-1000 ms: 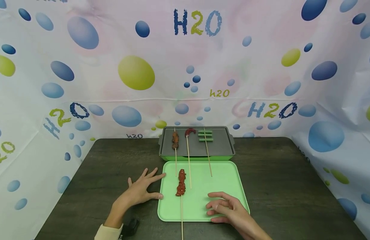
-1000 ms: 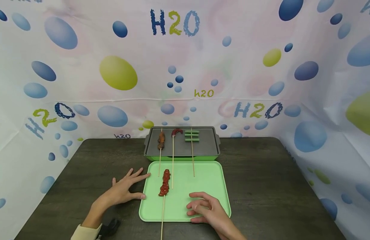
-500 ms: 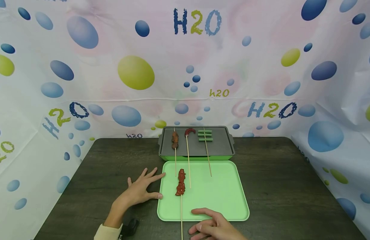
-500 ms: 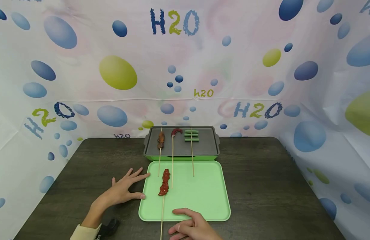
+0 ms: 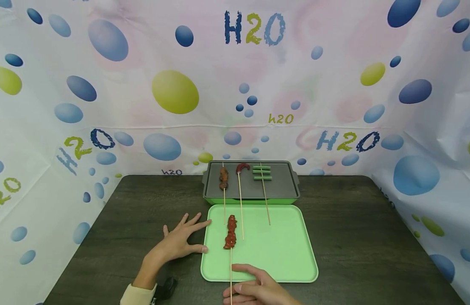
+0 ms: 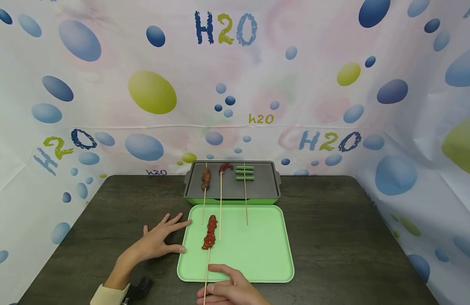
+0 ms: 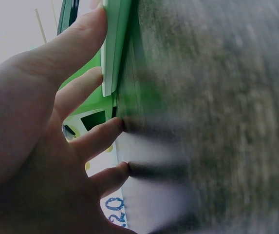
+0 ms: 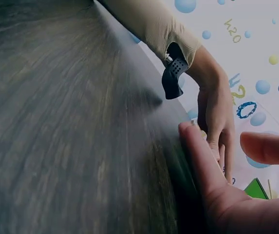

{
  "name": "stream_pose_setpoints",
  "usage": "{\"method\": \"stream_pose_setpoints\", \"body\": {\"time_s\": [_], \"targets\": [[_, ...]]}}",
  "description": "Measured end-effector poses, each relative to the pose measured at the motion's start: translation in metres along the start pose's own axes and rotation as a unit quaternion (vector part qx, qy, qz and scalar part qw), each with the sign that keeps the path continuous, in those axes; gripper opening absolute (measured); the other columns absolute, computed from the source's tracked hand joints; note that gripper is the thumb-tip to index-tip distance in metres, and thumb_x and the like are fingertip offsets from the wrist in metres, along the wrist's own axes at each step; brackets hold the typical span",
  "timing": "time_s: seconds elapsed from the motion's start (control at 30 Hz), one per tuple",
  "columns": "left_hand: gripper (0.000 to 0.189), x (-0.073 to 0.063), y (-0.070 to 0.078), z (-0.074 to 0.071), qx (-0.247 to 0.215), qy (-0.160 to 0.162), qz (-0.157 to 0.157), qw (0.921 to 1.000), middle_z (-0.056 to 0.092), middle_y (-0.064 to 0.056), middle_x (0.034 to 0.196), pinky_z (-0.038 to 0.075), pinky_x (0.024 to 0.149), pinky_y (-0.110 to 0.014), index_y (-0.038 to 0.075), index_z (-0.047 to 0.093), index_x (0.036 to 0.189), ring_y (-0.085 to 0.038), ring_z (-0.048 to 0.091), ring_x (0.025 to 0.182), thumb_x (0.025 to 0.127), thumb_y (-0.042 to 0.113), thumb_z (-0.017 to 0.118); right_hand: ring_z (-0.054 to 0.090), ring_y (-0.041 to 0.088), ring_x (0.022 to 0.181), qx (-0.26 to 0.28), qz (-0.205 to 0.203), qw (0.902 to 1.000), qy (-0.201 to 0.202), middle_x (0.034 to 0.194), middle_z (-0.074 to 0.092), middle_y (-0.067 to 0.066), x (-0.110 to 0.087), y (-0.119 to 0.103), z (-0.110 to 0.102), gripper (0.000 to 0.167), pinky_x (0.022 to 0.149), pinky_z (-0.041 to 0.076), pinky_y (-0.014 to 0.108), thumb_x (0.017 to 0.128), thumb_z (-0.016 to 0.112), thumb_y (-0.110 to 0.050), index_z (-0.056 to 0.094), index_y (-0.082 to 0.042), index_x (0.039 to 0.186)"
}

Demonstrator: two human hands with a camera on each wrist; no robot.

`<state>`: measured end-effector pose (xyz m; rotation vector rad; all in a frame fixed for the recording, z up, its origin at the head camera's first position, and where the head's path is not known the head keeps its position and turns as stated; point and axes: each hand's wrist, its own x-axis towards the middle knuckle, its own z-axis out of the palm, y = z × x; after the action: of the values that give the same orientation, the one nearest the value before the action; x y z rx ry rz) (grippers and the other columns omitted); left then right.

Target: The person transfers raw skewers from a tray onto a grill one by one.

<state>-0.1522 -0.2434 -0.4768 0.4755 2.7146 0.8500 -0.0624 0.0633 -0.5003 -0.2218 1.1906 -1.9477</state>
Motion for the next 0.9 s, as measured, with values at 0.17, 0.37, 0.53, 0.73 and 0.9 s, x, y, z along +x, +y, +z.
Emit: {"method": "stream_pose_setpoints", "body": {"time_s": [0.17,0.37,0.53,0.73,0.9], "targets": [[0.082,0.0,0.0,0.0,0.005,0.003,0.002,1.0,0.027,-0.014,0.167,-0.008,0.092,-0.093,0.029,0.05,0.155,-0.052,0.005,0.153,0.083,0.051,0.081,0.075,0.027,0.099,0.002,-0.016,0.9998,0.015,0.112,0.073,0.022,0.003,-0.001,0.0,0.063,0.085,0.06,0.035,0.103,0.061,-0.01,0.03,0.007,0.156],[0.082,0.0,0.0,0.0,0.007,0.001,0.003,1.0,0.026,-0.015,0.167,-0.008,0.092,-0.093,0.029,0.05,0.155,-0.052,0.006,0.153,0.083,0.051,0.081,0.076,0.019,0.089,-0.01,-0.032,0.9991,0.025,0.102,0.075,0.016,0.002,-0.004,-0.002,0.058,0.076,0.062,0.031,0.101,0.064,-0.005,0.04,0.011,0.151],[0.082,0.0,0.0,0.001,0.006,-0.001,0.001,1.0,0.026,-0.015,0.168,-0.008,0.092,-0.093,0.029,0.049,0.155,-0.052,0.006,0.153,0.083,0.051,0.081,0.076,0.018,0.087,-0.009,-0.042,0.9988,0.024,0.1,0.076,0.016,-0.002,-0.007,-0.001,0.06,0.075,0.062,0.03,0.099,0.065,-0.003,0.04,0.012,0.151],[0.082,0.0,0.001,0.0,0.006,0.0,0.0,1.0,0.026,-0.014,0.168,-0.008,0.092,-0.093,0.029,0.049,0.155,-0.052,0.005,0.153,0.083,0.051,0.081,0.076,0.018,0.087,-0.013,-0.052,0.9982,0.027,0.1,0.076,0.016,-0.006,-0.011,0.004,0.063,0.076,0.061,0.031,0.098,0.067,-0.004,0.039,0.013,0.152],[0.082,0.0,0.002,0.0,0.01,0.002,-0.001,0.9999,0.026,-0.014,0.168,-0.007,0.092,-0.093,0.029,0.049,0.155,-0.051,0.006,0.153,0.083,0.052,0.081,0.076,0.018,0.087,-0.033,-0.059,0.9974,0.024,0.099,0.077,0.015,-0.009,-0.013,0.006,0.064,0.075,0.061,0.031,0.098,0.067,-0.005,0.038,0.013,0.152]]}}
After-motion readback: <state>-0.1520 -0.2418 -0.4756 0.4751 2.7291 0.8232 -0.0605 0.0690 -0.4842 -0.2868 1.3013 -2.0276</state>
